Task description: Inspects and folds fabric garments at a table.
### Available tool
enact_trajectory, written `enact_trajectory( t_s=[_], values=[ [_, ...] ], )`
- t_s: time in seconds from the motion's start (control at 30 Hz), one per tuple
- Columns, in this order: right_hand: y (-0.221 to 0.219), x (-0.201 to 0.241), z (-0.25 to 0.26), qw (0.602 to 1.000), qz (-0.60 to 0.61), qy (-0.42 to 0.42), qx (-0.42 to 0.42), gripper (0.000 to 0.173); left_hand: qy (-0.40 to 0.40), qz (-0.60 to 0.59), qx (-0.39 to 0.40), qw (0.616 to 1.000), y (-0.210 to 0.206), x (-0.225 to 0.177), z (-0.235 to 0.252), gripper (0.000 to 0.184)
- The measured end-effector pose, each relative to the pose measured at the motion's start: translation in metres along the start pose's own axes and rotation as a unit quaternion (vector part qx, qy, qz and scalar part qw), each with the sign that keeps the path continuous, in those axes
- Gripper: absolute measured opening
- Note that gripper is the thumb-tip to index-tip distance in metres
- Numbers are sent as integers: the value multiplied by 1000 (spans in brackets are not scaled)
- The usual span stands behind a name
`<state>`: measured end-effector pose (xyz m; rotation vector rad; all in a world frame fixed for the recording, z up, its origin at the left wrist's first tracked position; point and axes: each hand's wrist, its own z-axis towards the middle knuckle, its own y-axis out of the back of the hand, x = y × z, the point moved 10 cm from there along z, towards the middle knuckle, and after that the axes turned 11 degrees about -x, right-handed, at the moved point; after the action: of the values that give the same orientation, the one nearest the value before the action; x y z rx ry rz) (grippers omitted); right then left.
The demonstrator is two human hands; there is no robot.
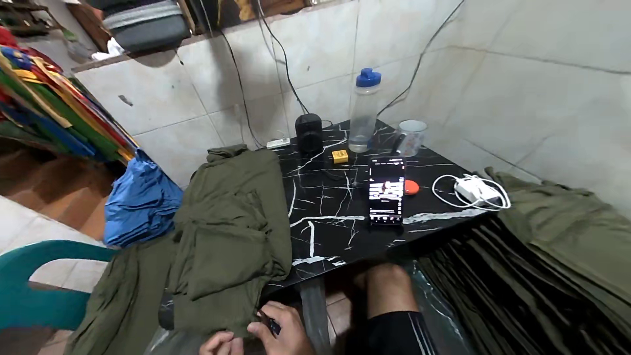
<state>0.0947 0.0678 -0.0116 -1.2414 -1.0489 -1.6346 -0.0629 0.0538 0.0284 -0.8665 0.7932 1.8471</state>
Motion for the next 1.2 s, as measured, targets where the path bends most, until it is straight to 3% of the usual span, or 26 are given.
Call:
enact_trajectory(
  t_s=[0.13, 0.27, 0.47, 0.57, 0.6, 0.7, 0.9, 1.07, 1.2],
  values=[
    [5, 0, 3, 999, 2, 24, 21, 24, 44, -39, -5, 998, -13, -7, 2, 37],
    [4, -1, 6, 998, 25, 18, 54, 33, 20, -57, -29, 998, -15, -15, 8, 20],
    [-1, 2, 4, 994, 62, 34, 78, 32, 12, -59, -19, 998, -17, -9, 11, 18],
    [3, 0, 4, 998, 37, 24, 51, 44, -98, -82, -5, 992, -17, 15, 0, 17],
    [5, 0, 4, 998, 31, 19, 41, 46, -97, -91, 9, 991, -19, 10, 0, 17],
    [8, 2, 3, 998, 52, 9, 27, 41, 16, -79, 52, 995, -28, -17, 7, 14],
    [7, 9, 1, 996, 84, 37, 12, 30, 13, -89, 31, 995, -25, -16, 14, 17],
    [-2, 13, -2, 996, 51, 52, 49, 24, 6, -69, 10, 998, -23, -12, 22, 15],
    [2, 5, -1, 997, 71, 13, 33, 34, 34, -91, 37, 995, -29, -16, 22, 17]
  ],
)
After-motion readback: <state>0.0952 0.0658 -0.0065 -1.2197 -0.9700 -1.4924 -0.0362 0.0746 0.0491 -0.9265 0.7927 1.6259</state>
